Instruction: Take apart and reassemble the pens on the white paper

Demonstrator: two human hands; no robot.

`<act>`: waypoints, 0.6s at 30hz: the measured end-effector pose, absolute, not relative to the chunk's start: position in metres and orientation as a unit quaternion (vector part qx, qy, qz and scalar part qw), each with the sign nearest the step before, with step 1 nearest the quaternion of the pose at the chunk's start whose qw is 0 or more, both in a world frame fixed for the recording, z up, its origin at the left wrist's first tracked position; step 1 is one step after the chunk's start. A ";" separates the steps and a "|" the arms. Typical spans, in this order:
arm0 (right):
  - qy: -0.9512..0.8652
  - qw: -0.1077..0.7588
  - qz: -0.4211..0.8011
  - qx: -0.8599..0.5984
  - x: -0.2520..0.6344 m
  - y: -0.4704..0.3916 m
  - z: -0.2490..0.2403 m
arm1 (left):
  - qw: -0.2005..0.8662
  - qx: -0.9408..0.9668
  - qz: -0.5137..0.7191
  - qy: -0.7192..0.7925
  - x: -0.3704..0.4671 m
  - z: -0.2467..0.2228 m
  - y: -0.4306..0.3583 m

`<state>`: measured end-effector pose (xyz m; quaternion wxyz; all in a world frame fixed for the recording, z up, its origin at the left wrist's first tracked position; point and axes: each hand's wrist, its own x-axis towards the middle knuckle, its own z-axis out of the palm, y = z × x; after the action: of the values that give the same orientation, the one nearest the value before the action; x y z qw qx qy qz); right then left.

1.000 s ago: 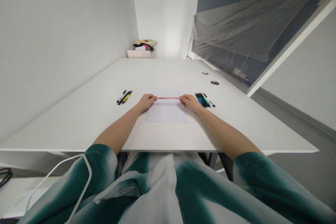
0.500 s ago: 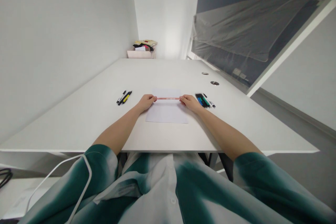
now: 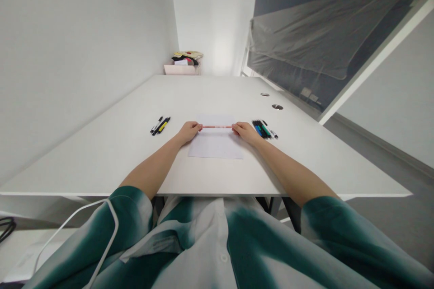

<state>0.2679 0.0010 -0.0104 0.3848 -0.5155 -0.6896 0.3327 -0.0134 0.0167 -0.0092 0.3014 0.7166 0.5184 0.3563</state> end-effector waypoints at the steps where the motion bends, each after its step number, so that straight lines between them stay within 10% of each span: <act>1: -0.689 0.386 0.334 -0.515 0.268 0.001 -0.011 | 0.301 0.717 0.356 0.519 -0.013 -0.009 0.017; 18: -0.693 0.384 0.326 -0.516 0.268 0.000 -0.010 | 0.300 0.719 0.353 0.519 -0.012 -0.005 0.014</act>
<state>0.2676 -0.0003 -0.0096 0.3839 -0.5160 -0.6927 0.3263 -0.0122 0.0138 -0.0054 0.3000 0.7185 0.5190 0.3526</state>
